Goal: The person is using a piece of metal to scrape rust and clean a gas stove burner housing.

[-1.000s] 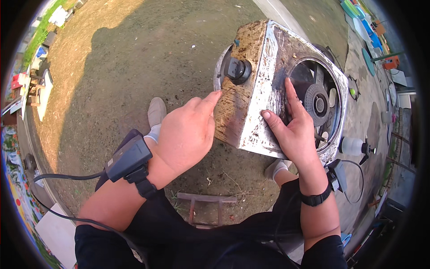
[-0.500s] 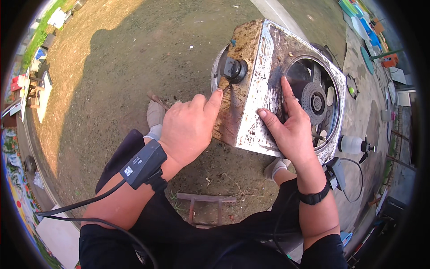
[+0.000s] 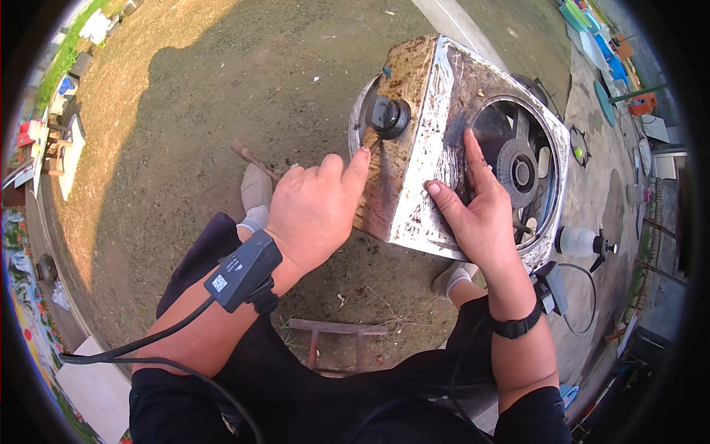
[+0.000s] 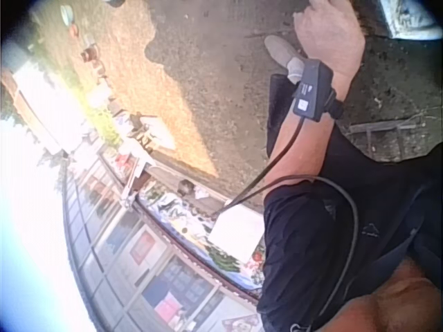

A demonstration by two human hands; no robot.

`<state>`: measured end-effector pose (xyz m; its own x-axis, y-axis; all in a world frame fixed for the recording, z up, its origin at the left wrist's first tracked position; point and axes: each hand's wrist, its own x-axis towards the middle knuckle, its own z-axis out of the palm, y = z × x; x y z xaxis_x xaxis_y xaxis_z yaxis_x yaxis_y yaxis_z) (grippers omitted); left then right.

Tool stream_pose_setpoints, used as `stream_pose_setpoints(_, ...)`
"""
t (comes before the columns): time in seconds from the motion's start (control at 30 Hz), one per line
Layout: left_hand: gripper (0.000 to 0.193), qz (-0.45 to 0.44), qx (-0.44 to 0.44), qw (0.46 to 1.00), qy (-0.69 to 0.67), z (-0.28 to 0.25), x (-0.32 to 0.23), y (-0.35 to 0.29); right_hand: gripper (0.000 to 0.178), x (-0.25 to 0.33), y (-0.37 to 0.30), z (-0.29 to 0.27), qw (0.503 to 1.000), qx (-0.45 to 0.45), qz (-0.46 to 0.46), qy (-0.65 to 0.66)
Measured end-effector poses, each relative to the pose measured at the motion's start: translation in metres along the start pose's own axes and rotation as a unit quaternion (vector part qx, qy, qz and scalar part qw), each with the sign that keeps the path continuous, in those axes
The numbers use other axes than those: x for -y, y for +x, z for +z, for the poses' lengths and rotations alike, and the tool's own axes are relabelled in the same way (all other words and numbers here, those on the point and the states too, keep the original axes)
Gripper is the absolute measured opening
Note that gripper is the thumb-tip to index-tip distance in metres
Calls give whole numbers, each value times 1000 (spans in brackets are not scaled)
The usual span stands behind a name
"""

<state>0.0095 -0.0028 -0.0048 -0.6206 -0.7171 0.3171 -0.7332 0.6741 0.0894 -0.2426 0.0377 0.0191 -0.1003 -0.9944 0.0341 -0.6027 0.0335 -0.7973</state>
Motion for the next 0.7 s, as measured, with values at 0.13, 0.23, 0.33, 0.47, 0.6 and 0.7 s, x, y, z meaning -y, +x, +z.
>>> stream_pose_setpoints(0.13, 46, -7, 7, 1000, 6, 2, -2, 0, 93, 0, 1, 1, 1000, -3, -5, -4)
stream_pose_setpoints(0.23, 45, -10, 6, 1000, 7, 2, -2, 3, 93, 2, 1, 0, 1000, 2, 5, -16)
stream_pose_setpoints(0.33, 44, -12, 9, 1000, 15, 2, -2, 4, 93, 2, 2, -1, 1000, 7, 9, -27)
stream_pose_setpoints(0.47, 43, -18, 13, 999, 29, 4, 0, 6, 93, 0, 2, -1, 1000, 4, 5, -24)
stream_pose_setpoints(0.6, 48, -38, 15, 999, 23, 6, -1, 6, 93, -3, 3, 0, 999, 2, -5, -39)
stream_pose_setpoints(0.7, 48, -38, 18, 999, 26, 6, 1, 7, 93, -1, 2, 0, 999, 3, 5, -42)
